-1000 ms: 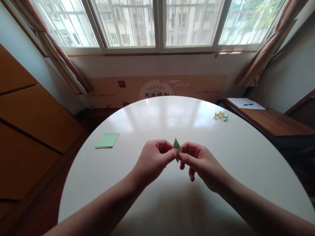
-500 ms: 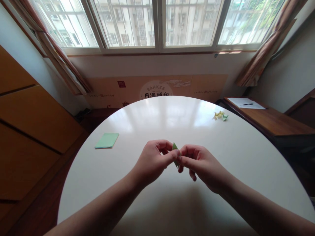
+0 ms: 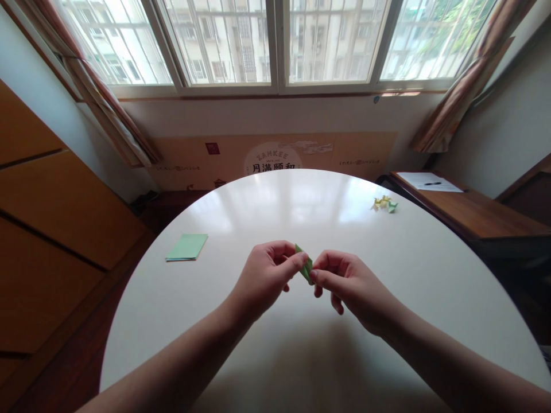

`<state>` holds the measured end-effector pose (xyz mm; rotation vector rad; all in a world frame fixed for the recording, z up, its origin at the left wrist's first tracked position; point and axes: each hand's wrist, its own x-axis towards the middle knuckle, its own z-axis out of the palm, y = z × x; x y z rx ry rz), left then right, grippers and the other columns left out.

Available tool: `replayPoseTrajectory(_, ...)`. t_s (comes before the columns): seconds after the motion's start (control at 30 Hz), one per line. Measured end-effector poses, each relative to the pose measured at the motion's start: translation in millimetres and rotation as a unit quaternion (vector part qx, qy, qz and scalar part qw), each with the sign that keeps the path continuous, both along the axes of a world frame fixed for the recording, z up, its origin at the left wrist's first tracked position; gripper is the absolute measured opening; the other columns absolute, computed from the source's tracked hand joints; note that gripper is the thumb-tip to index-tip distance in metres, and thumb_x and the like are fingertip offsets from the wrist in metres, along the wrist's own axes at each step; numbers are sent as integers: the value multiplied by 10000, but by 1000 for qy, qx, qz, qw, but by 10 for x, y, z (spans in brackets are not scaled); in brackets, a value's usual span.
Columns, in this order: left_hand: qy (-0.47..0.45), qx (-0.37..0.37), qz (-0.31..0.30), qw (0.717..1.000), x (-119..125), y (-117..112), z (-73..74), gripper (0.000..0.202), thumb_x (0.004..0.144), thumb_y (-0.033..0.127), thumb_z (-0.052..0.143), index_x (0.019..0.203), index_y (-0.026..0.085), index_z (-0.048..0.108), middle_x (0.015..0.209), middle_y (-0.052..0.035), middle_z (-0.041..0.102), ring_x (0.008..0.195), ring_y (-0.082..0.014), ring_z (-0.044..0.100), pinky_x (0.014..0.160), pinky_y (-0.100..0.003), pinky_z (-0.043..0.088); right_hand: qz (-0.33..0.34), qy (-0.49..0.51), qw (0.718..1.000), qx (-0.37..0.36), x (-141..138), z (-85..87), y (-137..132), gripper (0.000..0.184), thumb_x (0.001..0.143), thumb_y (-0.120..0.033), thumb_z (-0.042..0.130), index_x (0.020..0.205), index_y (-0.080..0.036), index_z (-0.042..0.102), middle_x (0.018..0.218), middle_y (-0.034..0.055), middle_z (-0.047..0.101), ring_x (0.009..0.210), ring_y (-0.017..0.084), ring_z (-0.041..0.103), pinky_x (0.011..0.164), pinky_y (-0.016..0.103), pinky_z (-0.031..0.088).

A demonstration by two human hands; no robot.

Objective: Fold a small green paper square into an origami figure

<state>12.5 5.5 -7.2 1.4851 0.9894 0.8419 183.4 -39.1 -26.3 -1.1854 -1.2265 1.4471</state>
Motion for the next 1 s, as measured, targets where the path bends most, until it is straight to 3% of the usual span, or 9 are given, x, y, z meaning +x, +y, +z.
replayPoseTrajectory(0.13,-13,4,16,1000,4,-8,-6,173,810,277,669,730,124,681,612,-11,655,509,-98,528,445,-186,429,-3,-8,1000,-4,-26,-27,-10,179,827,-303,676,720,-187,590,619,-2,598,511,108,483,382,179,336)
replayPoseTrajectory(0.33,-5,8,9,1000,-1,-11,11,166,798,256,667,701,120,663,598,-20,644,508,-98,515,447,-185,422,27,-16,999,12,-34,-35,-7,214,861,-385,672,798,-185,628,692,10,596,611,139,541,382,170,355)
replayPoseTrajectory(0.47,13,-8,-14,1000,5,-15,27,248,821,344,670,703,126,673,599,-10,601,533,-106,500,430,-180,418,13,-14,1000,23,-16,-9,0,285,870,-443,671,807,-167,639,655,3,595,499,97,462,371,179,338)
replayPoseTrajectory(0.63,-47,-32,-9,998,20,-20,36,435,908,468,511,748,117,713,689,-63,624,618,-142,495,395,-181,405,-22,4,999,36,-2,-3,-6,281,869,-423,680,750,-173,627,617,-1,600,475,94,448,374,187,326)
replayPoseTrajectory(0.8,-3,0,-33,999,8,-19,43,228,819,343,677,824,121,727,669,-32,645,560,-116,517,425,-184,436,-32,19,999,37,-2,0,-9,303,850,-445,704,739,-168,648,616,7,605,490,104,469,369,187,327)
replayPoseTrajectory(1.0,41,21,-36,998,-10,-23,53,168,818,266,646,732,127,687,661,-21,655,525,-95,513,424,-174,423,-18,6,999,44,-1,6,-3,327,840,-477,711,765,-159,695,682,42,638,601,149,558,374,184,380)
